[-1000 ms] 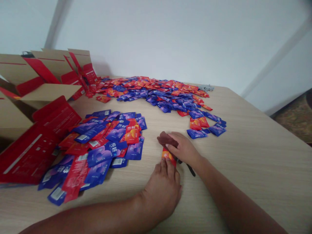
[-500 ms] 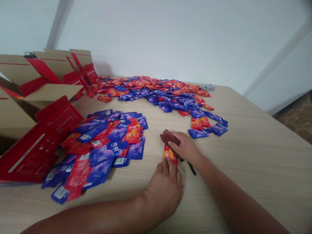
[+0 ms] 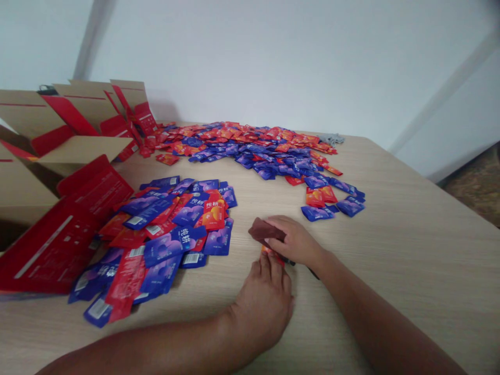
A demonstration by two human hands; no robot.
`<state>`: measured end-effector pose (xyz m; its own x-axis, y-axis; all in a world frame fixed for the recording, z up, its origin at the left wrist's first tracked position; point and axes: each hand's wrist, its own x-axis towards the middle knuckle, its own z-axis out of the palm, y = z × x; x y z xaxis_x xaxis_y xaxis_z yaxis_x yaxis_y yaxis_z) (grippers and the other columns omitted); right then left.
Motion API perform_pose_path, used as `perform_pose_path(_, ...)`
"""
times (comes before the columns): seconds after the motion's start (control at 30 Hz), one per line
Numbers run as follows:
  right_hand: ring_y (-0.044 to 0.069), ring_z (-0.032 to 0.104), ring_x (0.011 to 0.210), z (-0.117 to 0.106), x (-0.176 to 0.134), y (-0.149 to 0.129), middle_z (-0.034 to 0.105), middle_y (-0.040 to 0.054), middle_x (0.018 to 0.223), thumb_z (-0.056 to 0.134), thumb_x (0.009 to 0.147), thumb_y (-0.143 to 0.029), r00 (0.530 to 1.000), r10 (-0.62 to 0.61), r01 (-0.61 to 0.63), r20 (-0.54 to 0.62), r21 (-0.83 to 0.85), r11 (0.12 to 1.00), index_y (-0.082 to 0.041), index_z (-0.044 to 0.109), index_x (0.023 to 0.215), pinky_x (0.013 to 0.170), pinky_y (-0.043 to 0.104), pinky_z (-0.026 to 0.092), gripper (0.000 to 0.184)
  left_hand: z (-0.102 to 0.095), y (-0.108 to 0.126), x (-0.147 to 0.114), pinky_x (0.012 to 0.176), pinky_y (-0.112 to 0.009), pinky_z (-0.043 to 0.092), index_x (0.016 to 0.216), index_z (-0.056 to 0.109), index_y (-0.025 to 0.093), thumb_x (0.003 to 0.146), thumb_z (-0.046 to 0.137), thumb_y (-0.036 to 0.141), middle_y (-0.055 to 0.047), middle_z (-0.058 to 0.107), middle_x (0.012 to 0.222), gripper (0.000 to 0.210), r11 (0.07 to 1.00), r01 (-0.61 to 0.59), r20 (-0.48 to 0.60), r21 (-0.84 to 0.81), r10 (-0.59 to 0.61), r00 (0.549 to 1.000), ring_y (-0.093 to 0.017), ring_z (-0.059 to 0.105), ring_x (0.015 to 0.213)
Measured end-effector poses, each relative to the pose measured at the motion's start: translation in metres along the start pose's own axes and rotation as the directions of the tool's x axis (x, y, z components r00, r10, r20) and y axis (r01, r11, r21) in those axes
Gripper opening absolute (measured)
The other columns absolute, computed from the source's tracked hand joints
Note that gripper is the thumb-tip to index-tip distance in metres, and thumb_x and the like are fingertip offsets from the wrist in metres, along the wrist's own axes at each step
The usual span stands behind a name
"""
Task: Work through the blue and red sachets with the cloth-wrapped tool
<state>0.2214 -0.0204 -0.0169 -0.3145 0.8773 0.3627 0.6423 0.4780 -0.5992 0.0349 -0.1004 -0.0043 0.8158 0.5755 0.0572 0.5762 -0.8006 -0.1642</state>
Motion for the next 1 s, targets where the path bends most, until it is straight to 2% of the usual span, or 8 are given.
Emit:
perform_pose_path(0.17,0.028,0.071,0.123,0.002,0.001,0.001,0.077,0.0074,0.135,0.072,0.084,-0.017,0.999,0.025,-0.025,-0.026,-0.027,0.999,-0.026,0.072,0.136,0.112,0.048,0.054,0.053,0.003,0.000,0.000,0.105,-0.056,0.052,0.137,0.069,0.003,0.109,0.049,0.048,-0.033,0.064,0.145,0.056,1.000,0.008,-0.016,-0.012,-0.008,1.000,-0.046,0.062,0.138)
perform_pose_path(0.3,0.031,0.072,0.120,0.002,0.003,0.010,0.078,0.0098,0.130,0.071,0.088,-0.022,0.982,0.137,-0.149,-0.131,-0.084,0.985,-0.025,0.074,0.132,0.109,0.050,0.055,0.044,0.003,0.000,-0.002,0.104,-0.057,0.051,0.136,0.069,0.003,0.109,0.048,0.044,-0.035,0.061,0.148,0.054,1.000,-0.007,-0.010,-0.026,0.007,1.000,-0.047,0.061,0.138)
perform_pose_path(0.4,0.032,0.072,0.118,0.000,0.004,0.015,0.078,0.0095,0.129,0.070,0.090,-0.025,0.971,0.183,-0.197,-0.152,-0.084,0.977,-0.025,0.074,0.131,0.108,0.051,0.055,0.041,0.001,-0.001,-0.002,0.105,-0.057,0.051,0.137,0.068,0.003,0.110,0.047,0.044,-0.034,0.062,0.147,0.054,0.999,-0.006,0.003,-0.032,0.007,1.000,-0.045,0.061,0.138)
perform_pose_path(0.53,0.031,0.071,0.120,-0.002,0.003,0.012,0.078,0.0091,0.130,0.070,0.089,-0.022,0.985,0.111,-0.122,-0.136,-0.081,0.989,-0.025,0.072,0.135,0.109,0.050,0.055,0.046,-0.001,-0.001,-0.001,0.104,-0.057,0.052,0.136,0.069,0.003,0.110,0.045,0.044,-0.034,0.063,0.146,0.054,1.000,-0.006,0.003,-0.024,0.006,1.000,-0.046,0.062,0.138)
perform_pose_path(0.67,0.029,0.070,0.126,-0.001,0.000,0.004,0.075,0.0091,0.137,0.072,0.084,-0.018,0.999,-0.017,0.016,-0.030,-0.039,0.999,-0.025,0.072,0.136,0.114,0.049,0.052,0.053,0.001,-0.002,0.000,0.105,-0.057,0.052,0.138,0.068,0.002,0.110,0.046,0.044,-0.034,0.063,0.145,0.056,1.000,-0.010,-0.018,-0.015,0.010,1.000,-0.047,0.060,0.139)
perform_pose_path(0.73,0.029,0.070,0.126,0.000,-0.001,0.003,0.075,0.0096,0.138,0.074,0.082,-0.019,0.999,-0.038,0.038,0.010,-0.020,0.999,-0.025,0.071,0.138,0.114,0.049,0.053,0.056,0.001,-0.002,0.000,0.106,-0.057,0.052,0.139,0.067,0.002,0.110,0.046,0.045,-0.032,0.065,0.144,0.056,1.000,-0.007,-0.019,-0.015,0.007,1.000,-0.046,0.060,0.139)
perform_pose_path(0.83,0.029,0.071,0.123,0.002,0.000,0.005,0.076,0.0084,0.136,0.072,0.084,-0.018,1.000,0.011,-0.011,-0.014,-0.023,1.000,-0.027,0.072,0.138,0.112,0.048,0.054,0.055,0.000,-0.002,0.000,0.106,-0.057,0.052,0.139,0.067,0.002,0.110,0.045,0.045,-0.033,0.065,0.144,0.056,0.999,-0.013,0.005,-0.030,0.013,1.000,-0.046,0.060,0.139)
perform_pose_path(1.0,0.032,0.071,0.123,0.005,0.001,0.014,0.076,0.0114,0.133,0.071,0.090,-0.026,0.973,0.170,-0.183,-0.156,-0.072,0.981,-0.023,0.071,0.139,0.111,0.051,0.054,0.049,0.002,-0.001,0.001,0.106,-0.059,0.052,0.136,0.071,0.005,0.110,0.045,0.047,-0.032,0.063,0.148,0.055,0.999,-0.003,0.023,-0.050,0.005,1.000,-0.046,0.060,0.140)
